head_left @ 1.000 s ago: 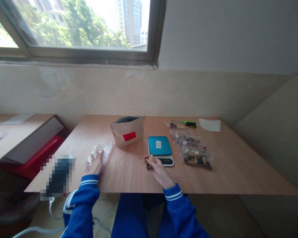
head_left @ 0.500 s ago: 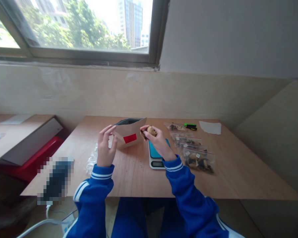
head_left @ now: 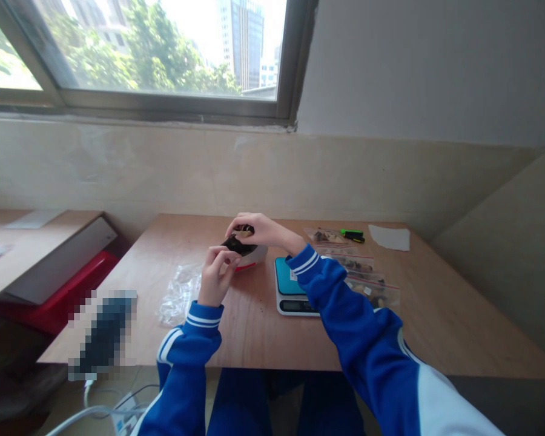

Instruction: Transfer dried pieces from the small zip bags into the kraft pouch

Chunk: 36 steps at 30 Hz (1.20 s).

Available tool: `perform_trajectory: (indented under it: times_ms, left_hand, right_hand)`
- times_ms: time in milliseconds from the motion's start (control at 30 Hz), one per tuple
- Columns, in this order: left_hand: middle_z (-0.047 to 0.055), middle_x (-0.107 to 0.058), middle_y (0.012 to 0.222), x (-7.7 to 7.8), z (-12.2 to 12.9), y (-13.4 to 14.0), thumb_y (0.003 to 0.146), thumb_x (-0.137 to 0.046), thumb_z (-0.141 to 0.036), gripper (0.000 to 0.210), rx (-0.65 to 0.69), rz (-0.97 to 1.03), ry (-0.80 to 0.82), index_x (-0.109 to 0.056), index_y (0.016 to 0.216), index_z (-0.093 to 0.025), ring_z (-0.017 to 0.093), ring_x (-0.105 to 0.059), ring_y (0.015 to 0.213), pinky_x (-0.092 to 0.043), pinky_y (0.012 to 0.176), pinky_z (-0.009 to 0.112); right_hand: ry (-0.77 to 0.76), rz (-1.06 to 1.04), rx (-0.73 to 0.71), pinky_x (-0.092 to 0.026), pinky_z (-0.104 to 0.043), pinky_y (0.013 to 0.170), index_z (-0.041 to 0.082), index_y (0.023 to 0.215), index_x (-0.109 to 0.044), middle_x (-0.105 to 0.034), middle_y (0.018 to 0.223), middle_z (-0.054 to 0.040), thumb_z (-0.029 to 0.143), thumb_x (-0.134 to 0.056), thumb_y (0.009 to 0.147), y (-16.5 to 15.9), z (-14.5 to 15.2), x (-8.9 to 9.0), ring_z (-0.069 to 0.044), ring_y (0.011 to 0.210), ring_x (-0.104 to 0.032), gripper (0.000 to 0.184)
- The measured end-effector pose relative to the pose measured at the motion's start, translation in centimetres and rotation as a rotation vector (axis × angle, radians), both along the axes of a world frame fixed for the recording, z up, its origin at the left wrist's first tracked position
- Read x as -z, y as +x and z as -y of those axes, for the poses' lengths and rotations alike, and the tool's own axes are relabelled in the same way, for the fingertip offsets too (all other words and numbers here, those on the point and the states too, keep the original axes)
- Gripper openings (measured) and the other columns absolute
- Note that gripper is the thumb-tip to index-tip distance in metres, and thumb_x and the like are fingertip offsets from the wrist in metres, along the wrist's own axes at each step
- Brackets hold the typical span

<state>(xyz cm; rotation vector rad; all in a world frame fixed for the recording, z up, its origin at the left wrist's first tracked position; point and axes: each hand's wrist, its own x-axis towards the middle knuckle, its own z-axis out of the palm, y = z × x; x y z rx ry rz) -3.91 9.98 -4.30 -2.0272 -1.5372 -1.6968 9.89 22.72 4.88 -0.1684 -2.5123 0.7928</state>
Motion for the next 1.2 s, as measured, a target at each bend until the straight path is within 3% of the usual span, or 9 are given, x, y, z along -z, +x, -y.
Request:
perform_trajectory:
  times_ms: [133, 333, 567, 800, 900, 1000, 1100, 1200]
  left_hand:
    - [0.002, -0.052, 0.092, 0.3, 0.0, -0.1, 0.088, -0.058, -0.021, 0.006, -0.024, 0.037, 0.049, -0.063, 0.087, -0.020, 0.014, -0.057, 0.082, -0.051, 0.078, 0.030]
    - [0.002, -0.051, 0.093, 0.3, -0.1, -0.1, 0.086, -0.061, -0.022, 0.005, -0.045, 0.114, 0.081, -0.065, 0.088, -0.020, 0.015, -0.056, 0.086, -0.051, 0.077, 0.030]
    - [0.002, -0.051, 0.092, -0.3, -0.3, 0.7, 0.086, -0.061, -0.020, 0.005, -0.069, 0.124, 0.112, -0.065, 0.089, -0.021, 0.014, -0.056, 0.085, -0.052, 0.077, 0.030]
    - [0.004, -0.049, 0.099, -0.1, -0.8, 0.7, 0.084, -0.064, -0.026, 0.011, -0.016, 0.258, 0.080, -0.061, 0.092, -0.019, 0.014, -0.057, 0.086, -0.055, 0.073, 0.030]
    - [0.005, -0.050, 0.100, -0.6, -0.3, 0.6, 0.085, -0.062, -0.026, 0.010, -0.032, 0.245, 0.075, -0.060, 0.092, -0.018, 0.014, -0.057, 0.087, -0.055, 0.072, 0.030]
    - [0.005, -0.053, 0.097, -0.7, 2.0, 1.0, 0.087, -0.057, -0.022, 0.007, -0.084, 0.159, 0.070, -0.061, 0.092, -0.019, 0.016, -0.057, 0.089, -0.054, 0.076, 0.032]
    - [0.005, -0.057, 0.088, 1.6, 6.4, 2.8, 0.088, -0.050, -0.016, 0.013, -0.011, 0.085, 0.004, -0.061, 0.085, -0.022, 0.018, -0.059, 0.087, -0.053, 0.077, 0.035]
    - [0.008, -0.060, 0.083, 6.9, 11.9, 6.4, 0.086, -0.045, -0.016, 0.020, 0.353, 0.048, -0.219, -0.063, 0.082, -0.023, 0.019, -0.061, 0.077, -0.052, 0.067, 0.034]
  right_hand:
    - [0.159, 0.000, 0.036, -0.046, -0.027, 0.079, 0.017, 0.098, -0.067, -0.058, 0.088, -0.0033, 0.008, -0.057, 0.085, 0.1, 0.7, 0.9, -0.016, 0.087, -0.057, 0.019]
    - [0.166, 0.004, 0.052, -0.046, -0.029, 0.086, 0.019, 0.114, -0.054, -0.058, 0.106, -0.0053, 0.014, -0.063, 0.084, 0.5, 1.3, 1.0, -0.017, 0.097, -0.057, 0.032]
    - [0.233, 0.160, 0.109, -0.046, -0.027, 0.076, 0.019, 0.111, -0.052, -0.053, 0.101, -0.0037, 0.007, -0.057, 0.084, 0.7, 1.9, -0.2, -0.016, 0.087, -0.057, 0.030]
    - [0.231, 0.205, 0.155, -0.045, -0.028, 0.080, 0.017, 0.111, -0.053, -0.048, 0.104, -0.0045, -0.003, -0.049, 0.081, 1.0, 2.5, -1.4, -0.016, 0.088, -0.054, 0.036]
    - [0.221, 0.165, 0.222, -0.044, -0.028, 0.081, 0.013, 0.107, -0.056, -0.050, 0.104, -0.0068, -0.005, -0.042, 0.082, 1.5, 3.0, -2.2, -0.015, 0.086, -0.054, 0.033]
    - [0.180, 0.027, 0.280, -0.045, -0.027, 0.079, 0.013, 0.102, -0.058, -0.054, 0.102, -0.0072, 0.001, -0.042, 0.086, 3.4, 4.3, -2.6, -0.014, 0.083, -0.055, 0.026]
    - [0.077, -0.028, 0.355, -0.045, -0.026, 0.074, 0.016, 0.102, -0.061, -0.061, 0.099, -0.0055, 0.010, -0.043, 0.090, 7.0, 6.1, -1.7, -0.014, 0.080, -0.057, 0.023]
    - [-0.038, 0.025, 0.461, -0.046, -0.028, 0.074, 0.017, 0.098, -0.065, -0.067, 0.095, -0.0049, 0.017, -0.045, 0.092, 11.5, 8.1, 0.6, -0.017, 0.085, -0.061, 0.021]
